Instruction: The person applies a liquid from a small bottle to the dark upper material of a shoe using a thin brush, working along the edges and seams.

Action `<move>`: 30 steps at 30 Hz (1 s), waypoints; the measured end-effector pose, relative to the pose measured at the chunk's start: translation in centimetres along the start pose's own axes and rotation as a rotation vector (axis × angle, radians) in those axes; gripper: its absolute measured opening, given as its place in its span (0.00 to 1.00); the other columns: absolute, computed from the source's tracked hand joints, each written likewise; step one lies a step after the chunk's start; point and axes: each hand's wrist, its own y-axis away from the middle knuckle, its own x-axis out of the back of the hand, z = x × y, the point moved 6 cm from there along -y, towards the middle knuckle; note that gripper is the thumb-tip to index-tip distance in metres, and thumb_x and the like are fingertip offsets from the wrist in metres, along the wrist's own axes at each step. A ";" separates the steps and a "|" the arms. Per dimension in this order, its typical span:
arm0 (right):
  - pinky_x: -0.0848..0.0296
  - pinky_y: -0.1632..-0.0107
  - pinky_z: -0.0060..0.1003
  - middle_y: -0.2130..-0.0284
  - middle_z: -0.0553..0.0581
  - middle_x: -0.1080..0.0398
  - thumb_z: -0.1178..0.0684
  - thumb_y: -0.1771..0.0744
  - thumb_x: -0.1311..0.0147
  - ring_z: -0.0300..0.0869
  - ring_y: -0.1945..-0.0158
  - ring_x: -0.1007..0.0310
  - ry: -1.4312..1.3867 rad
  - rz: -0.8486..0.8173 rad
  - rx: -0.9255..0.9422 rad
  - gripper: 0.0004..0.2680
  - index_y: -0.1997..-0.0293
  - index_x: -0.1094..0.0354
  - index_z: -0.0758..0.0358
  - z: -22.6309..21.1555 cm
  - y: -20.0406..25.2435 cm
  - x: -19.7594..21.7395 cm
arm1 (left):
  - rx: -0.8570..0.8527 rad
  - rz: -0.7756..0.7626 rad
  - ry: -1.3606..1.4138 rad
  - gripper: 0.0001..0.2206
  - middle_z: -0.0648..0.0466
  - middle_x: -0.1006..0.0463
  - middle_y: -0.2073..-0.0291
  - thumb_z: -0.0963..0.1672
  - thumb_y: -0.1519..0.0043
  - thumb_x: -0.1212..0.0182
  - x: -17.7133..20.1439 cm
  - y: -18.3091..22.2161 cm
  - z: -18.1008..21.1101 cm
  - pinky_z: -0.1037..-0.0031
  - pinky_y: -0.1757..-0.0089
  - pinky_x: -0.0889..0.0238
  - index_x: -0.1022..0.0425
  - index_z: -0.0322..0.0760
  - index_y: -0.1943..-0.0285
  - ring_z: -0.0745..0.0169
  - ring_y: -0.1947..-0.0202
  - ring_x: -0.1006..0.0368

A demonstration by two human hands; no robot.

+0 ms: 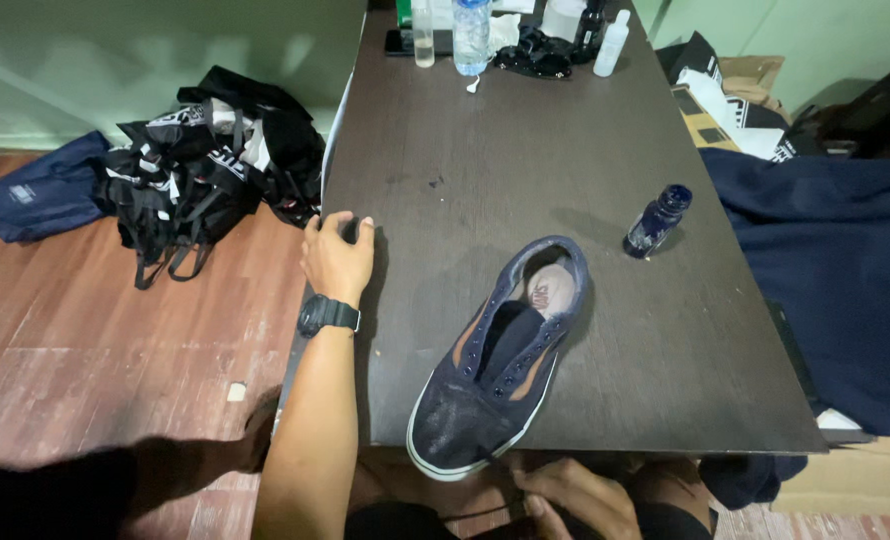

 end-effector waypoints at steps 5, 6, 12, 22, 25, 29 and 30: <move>0.28 0.70 0.22 0.75 0.48 0.23 0.54 0.37 0.48 0.30 0.76 0.24 0.071 0.100 -0.025 0.06 0.66 0.23 0.56 2.4 -0.4 1.9 | -0.005 0.027 0.008 0.18 0.40 0.36 0.38 0.55 0.45 0.45 -0.2 0.1 -0.1 0.47 0.45 0.49 0.24 0.50 0.50 0.40 0.38 0.41; 0.32 0.68 0.21 0.76 0.49 0.25 0.55 0.36 0.49 0.30 0.76 0.26 0.052 0.173 -0.019 0.06 0.69 0.23 0.57 2.2 -0.6 2.5 | -0.028 0.076 0.000 0.17 0.39 0.34 0.41 0.54 0.45 0.43 -0.4 -0.1 -0.2 0.45 0.47 0.48 0.23 0.51 0.51 0.39 0.40 0.39; 0.25 0.72 0.22 0.78 0.50 0.24 0.54 0.37 0.47 0.31 0.78 0.24 -0.073 -0.011 0.082 0.06 0.68 0.23 0.60 1.9 -0.2 0.0 | 0.001 0.013 0.003 0.19 0.39 0.37 0.38 0.55 0.45 0.45 -0.2 0.0 -0.1 0.48 0.46 0.48 0.24 0.51 0.49 0.41 0.39 0.40; 0.33 0.73 0.20 0.80 0.49 0.27 0.57 0.38 0.46 0.31 0.81 0.30 -0.015 0.089 0.102 0.04 0.70 0.24 0.57 1.7 -0.2 1.1 | 0.023 0.005 -0.001 0.19 0.40 0.36 0.38 0.55 0.46 0.44 -0.4 0.2 -0.5 0.47 0.45 0.48 0.24 0.53 0.49 0.40 0.39 0.41; 0.36 0.76 0.20 0.79 0.44 0.27 0.52 0.37 0.48 0.28 0.82 0.31 0.100 0.113 -0.063 0.06 0.70 0.22 0.52 3.5 0.4 1.1 | 0.021 -0.023 0.018 0.19 0.40 0.37 0.38 0.55 0.44 0.46 0.0 0.1 0.1 0.47 0.45 0.49 0.24 0.50 0.48 0.40 0.37 0.43; 0.31 0.74 0.20 0.79 0.45 0.24 0.53 0.38 0.47 0.29 0.80 0.27 0.080 0.170 -0.115 0.06 0.73 0.22 0.53 2.0 0.2 0.9 | 0.046 -0.031 0.021 0.19 0.41 0.38 0.37 0.55 0.45 0.46 0.4 0.2 0.4 0.48 0.44 0.51 0.24 0.52 0.48 0.40 0.38 0.42; 0.26 0.73 0.20 0.80 0.47 0.22 0.54 0.39 0.46 0.29 0.80 0.24 0.002 0.155 -0.084 0.06 0.74 0.21 0.54 1.4 0.2 0.5 | 0.039 -0.029 0.022 0.19 0.41 0.38 0.37 0.55 0.45 0.46 0.4 0.2 0.5 0.48 0.44 0.50 0.24 0.51 0.48 0.39 0.39 0.41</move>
